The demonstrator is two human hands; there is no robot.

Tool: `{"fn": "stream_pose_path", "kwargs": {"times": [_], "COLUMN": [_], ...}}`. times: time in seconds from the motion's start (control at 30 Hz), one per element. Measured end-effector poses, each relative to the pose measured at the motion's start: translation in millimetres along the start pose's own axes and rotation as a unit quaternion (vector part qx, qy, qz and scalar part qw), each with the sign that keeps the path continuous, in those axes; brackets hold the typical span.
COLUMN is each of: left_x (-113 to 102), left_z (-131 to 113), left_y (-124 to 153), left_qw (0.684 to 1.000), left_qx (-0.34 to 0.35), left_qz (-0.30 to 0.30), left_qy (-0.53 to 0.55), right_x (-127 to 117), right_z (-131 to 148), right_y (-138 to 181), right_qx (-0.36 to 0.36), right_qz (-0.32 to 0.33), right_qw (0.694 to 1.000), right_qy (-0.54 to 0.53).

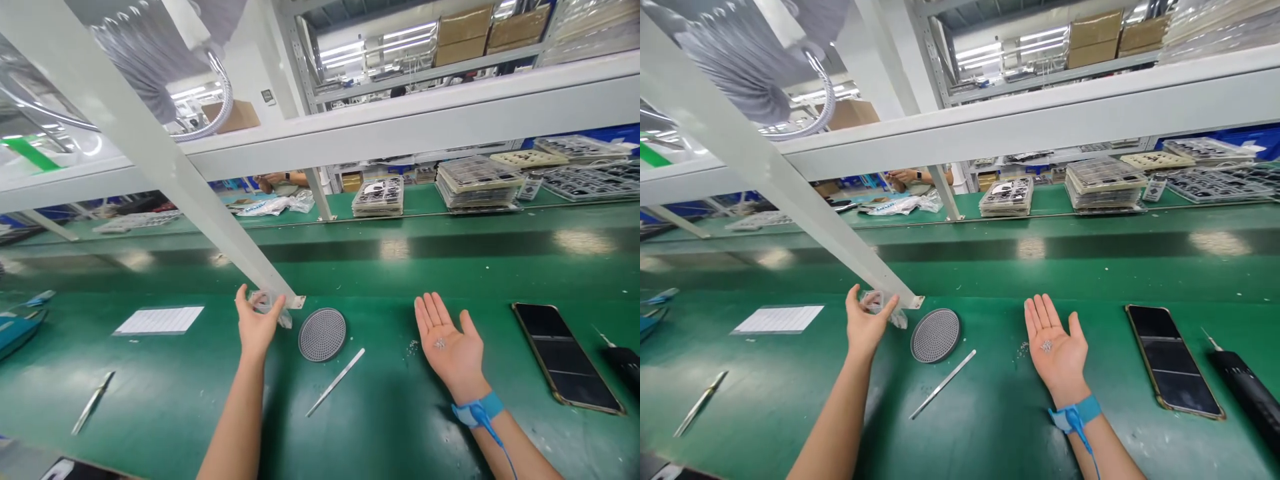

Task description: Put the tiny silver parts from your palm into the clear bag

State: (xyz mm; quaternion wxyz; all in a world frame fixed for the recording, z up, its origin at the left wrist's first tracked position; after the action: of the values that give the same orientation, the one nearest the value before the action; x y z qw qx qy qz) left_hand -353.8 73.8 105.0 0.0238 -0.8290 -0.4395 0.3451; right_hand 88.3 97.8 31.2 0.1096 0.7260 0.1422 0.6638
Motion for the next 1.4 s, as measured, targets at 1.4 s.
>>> {"fn": "stream_pose_path", "kwargs": {"times": [1.4], "left_x": [94], "left_z": [-182], "left_y": [283], "left_qw": [0.821], "left_qx": [0.268], "left_qz": [0.471], "left_qy": [0.179], "right_x": [75], "right_z": [2], "right_y": [68], "right_qx": [-0.025], "right_qz": [0.052], "right_qw": [0.989], "right_qy": [0.134]}}
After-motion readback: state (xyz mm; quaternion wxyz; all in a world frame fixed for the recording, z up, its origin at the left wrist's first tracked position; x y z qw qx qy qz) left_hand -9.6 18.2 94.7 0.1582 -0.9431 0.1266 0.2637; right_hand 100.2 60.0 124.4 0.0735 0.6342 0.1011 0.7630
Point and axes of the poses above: each hand's wrist, its own y-axis away from the middle knuckle, its own x-axis out of the palm, z = x × y, the point moved 9 cm from there along -y, towards the middle knuckle, and after that the axes turned 11 degrees about -y, right-handed, at the moved point
